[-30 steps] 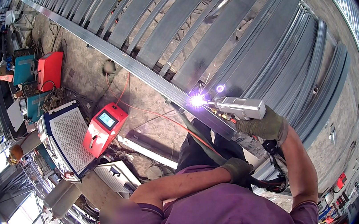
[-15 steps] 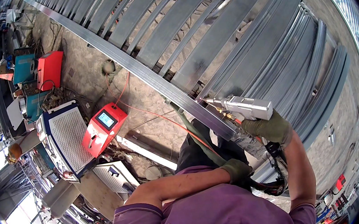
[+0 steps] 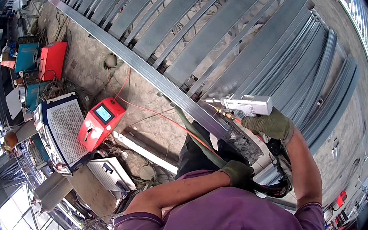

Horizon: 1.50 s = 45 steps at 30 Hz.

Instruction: The person welds seams on a large metal frame using a handheld welding torch, producing bright sparks. After welding, the person lifts and repositions the frame on the workshop floor.

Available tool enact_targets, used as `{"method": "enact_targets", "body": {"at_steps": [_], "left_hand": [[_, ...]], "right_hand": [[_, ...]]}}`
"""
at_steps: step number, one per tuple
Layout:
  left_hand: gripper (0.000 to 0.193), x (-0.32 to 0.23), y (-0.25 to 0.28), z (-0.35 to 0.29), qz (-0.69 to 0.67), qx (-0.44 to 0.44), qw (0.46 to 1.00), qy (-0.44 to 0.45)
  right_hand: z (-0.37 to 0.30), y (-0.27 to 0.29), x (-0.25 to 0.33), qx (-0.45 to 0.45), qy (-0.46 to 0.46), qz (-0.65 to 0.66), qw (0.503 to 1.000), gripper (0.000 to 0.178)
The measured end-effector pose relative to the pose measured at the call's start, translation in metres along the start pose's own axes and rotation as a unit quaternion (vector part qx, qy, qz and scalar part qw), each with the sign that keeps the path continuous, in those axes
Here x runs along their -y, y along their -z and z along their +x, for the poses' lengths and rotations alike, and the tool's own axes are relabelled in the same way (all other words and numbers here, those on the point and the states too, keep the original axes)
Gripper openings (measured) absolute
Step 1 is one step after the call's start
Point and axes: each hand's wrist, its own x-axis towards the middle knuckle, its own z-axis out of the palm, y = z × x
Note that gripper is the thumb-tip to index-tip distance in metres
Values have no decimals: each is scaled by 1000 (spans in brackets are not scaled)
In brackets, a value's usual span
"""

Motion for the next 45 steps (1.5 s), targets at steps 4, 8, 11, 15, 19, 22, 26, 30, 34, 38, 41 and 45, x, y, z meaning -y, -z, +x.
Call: {"method": "enact_targets", "body": {"at_steps": [4,8,11,15,19,22,26,30,34,38,41,45], "left_hand": [[28,-3,-3,4,13,1,1000,14],[25,0,-15,13,10,-14,999,27],[23,-1,-13,12,20,-13,999,24],[22,1,-15,11,27,-25,999,17],[22,-1,-13,11,30,-22,999,16],[23,-1,-13,12,33,-9,999,15],[25,1,-19,17,33,-11,999,19],[25,2,-23,18,36,-7,999,12],[25,1,-20,20,36,20,999,22],[26,-3,-16,16,32,12,999,20],[29,-6,-11,14,34,17,999,27],[31,-5,-15,15,26,9,999,37]], "right_hand": [[4,9,5,38,-79,32,996,53],[7,6,3,48,-87,20,995,58],[7,4,-6,52,-57,21,997,59],[7,3,3,56,-84,-14,995,57],[8,3,-3,60,-59,-9,996,56],[7,3,-8,57,-46,19,997,57],[6,0,-12,46,-42,69,996,61],[10,2,-25,53,-41,32,997,67],[12,1,-29,46,-43,11,998,69],[12,0,-31,50,-26,2,998,69],[9,-1,-28,37,-36,-17,999,68],[8,-1,-21,53,-35,-16,998,68]]}}
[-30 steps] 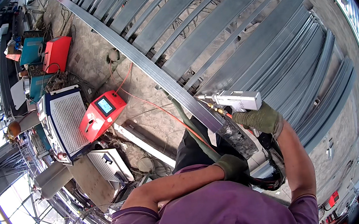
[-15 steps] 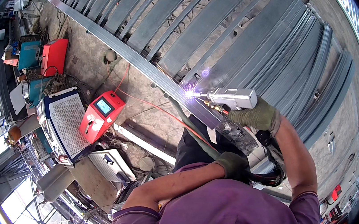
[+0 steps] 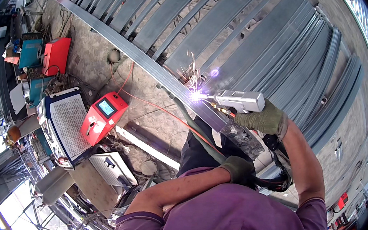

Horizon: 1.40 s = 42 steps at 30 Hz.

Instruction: The person welds seams on a large metal frame using a handheld welding torch, producing bright sparks. After welding, the person lifts and repositions the frame on the workshop floor.

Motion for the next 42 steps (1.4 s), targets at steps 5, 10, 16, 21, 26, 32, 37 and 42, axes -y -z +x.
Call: {"method": "enact_targets", "body": {"at_steps": [5,10,16,21,26,32,37,42], "left_hand": [[30,5,-15,8,9,-20,1000,4],[31,5,-16,8,3,-20,1000,3],[31,4,-14,7,6,-9,1000,4],[30,-2,-3,0,-2,1,1000,3],[29,-7,6,-6,-7,15,1000,5],[28,-6,1,-2,-4,12,1000,6],[27,-3,-4,1,-2,3,1000,1],[26,-7,1,-1,-11,4,1000,3]], "right_hand": [[-2,-2,2,-12,7,-45,999,67],[-1,-2,-4,-25,26,-62,997,66],[-5,-2,2,-29,9,-71,997,65],[-6,-3,-2,-35,13,-65,997,64],[-11,-6,15,-31,-14,-71,997,61],[-11,-5,14,-22,-18,-67,997,58],[-11,-4,8,-23,-10,-53,998,60],[-11,-3,5,-34,-27,-64,997,67]]}}
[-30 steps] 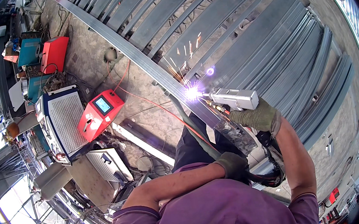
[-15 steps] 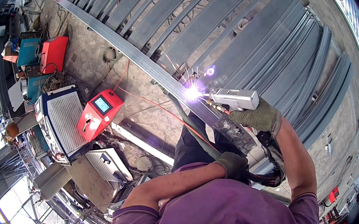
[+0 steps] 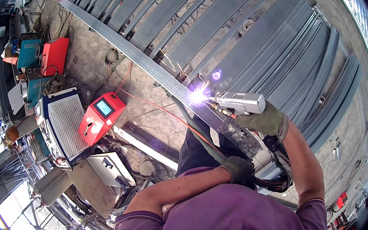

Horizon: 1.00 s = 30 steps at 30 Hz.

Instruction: The person welds seams on a large metal frame using a handheld welding torch, producing bright sparks. After welding, the person lifts and repositions the frame on the workshop floor.

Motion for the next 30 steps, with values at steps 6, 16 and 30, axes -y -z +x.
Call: {"method": "enact_targets", "body": {"at_steps": [6,16,30], "left_hand": [[24,1,-1,0,14,0,1000,-19],[27,-4,8,-5,1,11,1000,-15],[28,-2,-3,0,23,8,999,-23]], "right_hand": [[0,1,-6,1,-20,16,1000,73],[-7,0,7,-2,-31,8,999,70],[-4,-2,-13,-1,-5,23,1000,73]]}}
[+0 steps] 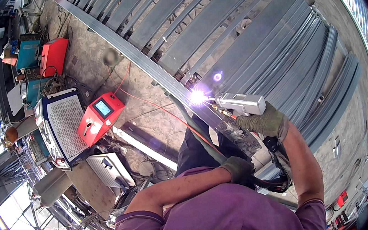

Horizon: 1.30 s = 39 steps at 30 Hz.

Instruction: The person welds seams on a large metal frame using a handheld welding torch, producing bright sparks. After welding, the person lifts and repositions the frame on the workshop floor.

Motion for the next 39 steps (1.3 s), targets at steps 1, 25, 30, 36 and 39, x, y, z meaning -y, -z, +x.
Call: {"method": "enact_targets", "body": {"at_steps": [1,25,30,36,39], "left_hand": [[29,0,-1,1,-3,2,1000,1],[30,-5,-2,1,3,20,1000,2],[28,-6,-3,1,7,19,1000,-2],[26,-6,-7,4,14,15,1000,3],[26,-8,-4,2,9,15,1000,0]], "right_hand": [[-3,0,7,2,-11,1,1000,73],[-12,0,11,6,-12,-20,1000,67],[-14,-1,5,-4,13,-12,1000,66],[-15,0,8,6,-25,-25,999,69],[-19,0,16,6,-34,-24,999,68]]}}
